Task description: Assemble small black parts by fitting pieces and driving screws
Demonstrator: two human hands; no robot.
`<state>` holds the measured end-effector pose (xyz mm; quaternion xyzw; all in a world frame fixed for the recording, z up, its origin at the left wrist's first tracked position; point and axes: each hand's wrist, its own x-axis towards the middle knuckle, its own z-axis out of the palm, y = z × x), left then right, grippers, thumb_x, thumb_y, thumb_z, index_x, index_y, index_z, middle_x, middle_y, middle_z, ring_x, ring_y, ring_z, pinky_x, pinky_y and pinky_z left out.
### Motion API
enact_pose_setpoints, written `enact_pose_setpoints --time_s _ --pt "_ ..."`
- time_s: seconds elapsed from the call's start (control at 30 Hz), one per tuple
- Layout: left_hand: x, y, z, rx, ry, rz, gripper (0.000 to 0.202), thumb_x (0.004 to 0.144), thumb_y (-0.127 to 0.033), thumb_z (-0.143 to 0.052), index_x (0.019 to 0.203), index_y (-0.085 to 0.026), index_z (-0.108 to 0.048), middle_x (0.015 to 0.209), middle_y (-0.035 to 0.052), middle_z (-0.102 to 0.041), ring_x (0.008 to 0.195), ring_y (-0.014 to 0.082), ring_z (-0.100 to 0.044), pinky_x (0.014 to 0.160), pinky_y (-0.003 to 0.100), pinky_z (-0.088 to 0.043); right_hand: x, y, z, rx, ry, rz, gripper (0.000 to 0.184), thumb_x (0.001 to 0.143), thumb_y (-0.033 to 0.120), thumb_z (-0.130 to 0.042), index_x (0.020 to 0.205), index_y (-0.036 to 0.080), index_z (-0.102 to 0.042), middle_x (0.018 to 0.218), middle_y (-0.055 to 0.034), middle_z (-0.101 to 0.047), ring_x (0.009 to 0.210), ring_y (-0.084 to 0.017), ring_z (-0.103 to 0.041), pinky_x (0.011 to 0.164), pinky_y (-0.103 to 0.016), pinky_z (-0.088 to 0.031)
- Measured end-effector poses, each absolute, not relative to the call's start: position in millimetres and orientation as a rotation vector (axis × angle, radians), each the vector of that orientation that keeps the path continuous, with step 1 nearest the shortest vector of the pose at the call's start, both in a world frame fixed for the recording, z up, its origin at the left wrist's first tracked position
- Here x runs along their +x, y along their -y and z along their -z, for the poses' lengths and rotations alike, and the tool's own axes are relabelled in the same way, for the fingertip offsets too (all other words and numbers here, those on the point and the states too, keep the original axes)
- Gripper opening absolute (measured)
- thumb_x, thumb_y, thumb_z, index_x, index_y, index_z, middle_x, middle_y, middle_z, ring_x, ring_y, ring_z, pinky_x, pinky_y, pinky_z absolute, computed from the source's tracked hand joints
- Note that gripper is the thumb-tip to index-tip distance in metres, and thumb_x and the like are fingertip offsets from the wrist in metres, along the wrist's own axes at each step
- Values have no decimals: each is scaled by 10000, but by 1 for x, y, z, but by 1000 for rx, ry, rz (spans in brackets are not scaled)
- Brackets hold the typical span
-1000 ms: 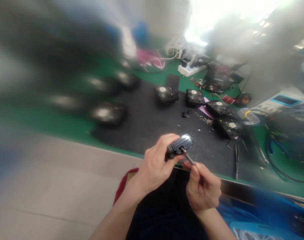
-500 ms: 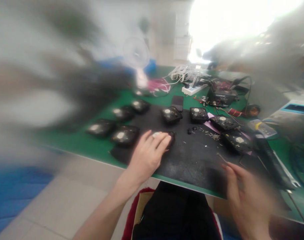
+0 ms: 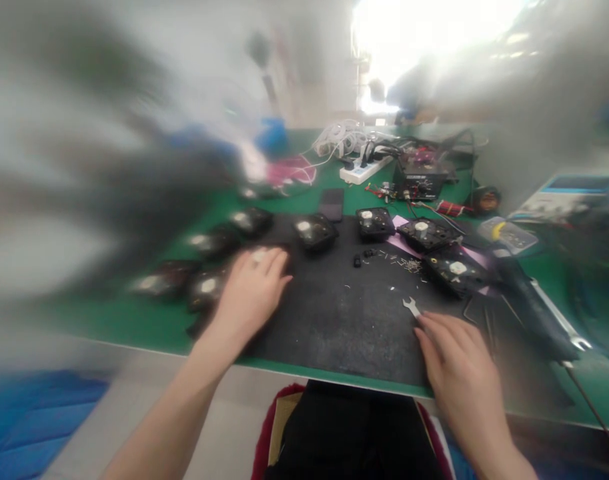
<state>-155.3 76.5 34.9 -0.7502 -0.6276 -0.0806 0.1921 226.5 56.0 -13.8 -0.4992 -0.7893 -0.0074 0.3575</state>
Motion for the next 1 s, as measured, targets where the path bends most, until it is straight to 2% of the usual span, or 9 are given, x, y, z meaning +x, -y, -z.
enact_pose_setpoints --time_s 0.1,0.27,0.37,0.43,0.57,0.63,0.8,0.9,1.0 --pt "-159 -81 -34 -2117 1751 237 414 1078 -224 -495 1484 -154 -540 1491 178 -604 1372 400 -562 1228 596 -377 224 -56 14 -1305 2037 -5 221 1052 294 -642 1225 179 -715 1220 -109 -742 1163 -268 -653 1036 -485 -578" --pt "-164 -99 -31 -2051 1793 312 409 1086 -287 -504 1460 -126 -541 1427 213 -618 1298 398 -605 1127 541 -484 221 -52 8 -1328 1984 -69 201 1040 284 -666 1213 193 -711 1231 -105 -728 1171 -262 -647 1032 -475 -580" --pt "-157 -98 -29 -2057 1795 300 428 1077 -276 -515 1477 -127 -528 1450 227 -596 1320 417 -591 1130 558 -481 229 -56 -6 -1343 1930 -50 214 1044 306 -657 1231 215 -705 1273 -105 -717 1215 -262 -641 1063 -467 -565" --pt "-149 -90 -30 -2055 1800 295 457 1077 -278 -522 1507 -125 -503 1486 234 -569 1375 446 -553 1158 596 -455 240 -67 -15 -1408 1874 40 342 1023 370 -685 1328 216 -672 1364 -135 -680 1289 -300 -612 1111 -509 -535" --pt "-125 -73 -37 -2008 1816 436 507 1075 -292 -578 1553 -159 -476 1536 218 -543 1522 456 -428 1251 660 -364 262 -107 -22 -1563 1879 170 904 888 504 -820 1602 116 -423 1551 -252 -516 1432 -419 -504 1191 -589 -464" --pt "-110 -66 -38 -1998 1785 582 517 1054 -297 -641 1539 -185 -503 1522 204 -560 1535 430 -430 1277 648 -353 267 -127 -19 -1605 1929 101 1078 820 501 -876 1642 68 -331 1583 -285 -475 1454 -456 -474 1202 -603 -445" --pt "-81 -56 -25 -2068 1704 921 464 995 -257 -756 1429 -208 -600 1414 155 -643 1395 356 -595 1221 541 -477 267 -152 -15 -1696 1849 -45 957 753 409 -900 1543 74 -478 1434 -246 -620 1330 -425 -568 1160 -587 -477" --pt "-72 -48 -20 -2154 1693 1051 418 998 -222 -752 1394 -210 -618 1381 126 -660 1326 305 -641 1190 480 -513 266 -141 -30 -1721 1740 -62 882 745 482 -888 1467 108 -547 1354 -198 -675 1263 -369 -623 1118 -531 -525" --pt "-61 -37 -22 -2246 1737 1202 387 1012 -234 -743 1379 -223 -622 1365 99 -664 1284 268 -658 1156 424 -533 255 -114 -53 -1677 1669 -150 923 731 550 -870 1496 160 -532 1334 -147 -695 1215 -329 -661 1087 -502 -549"
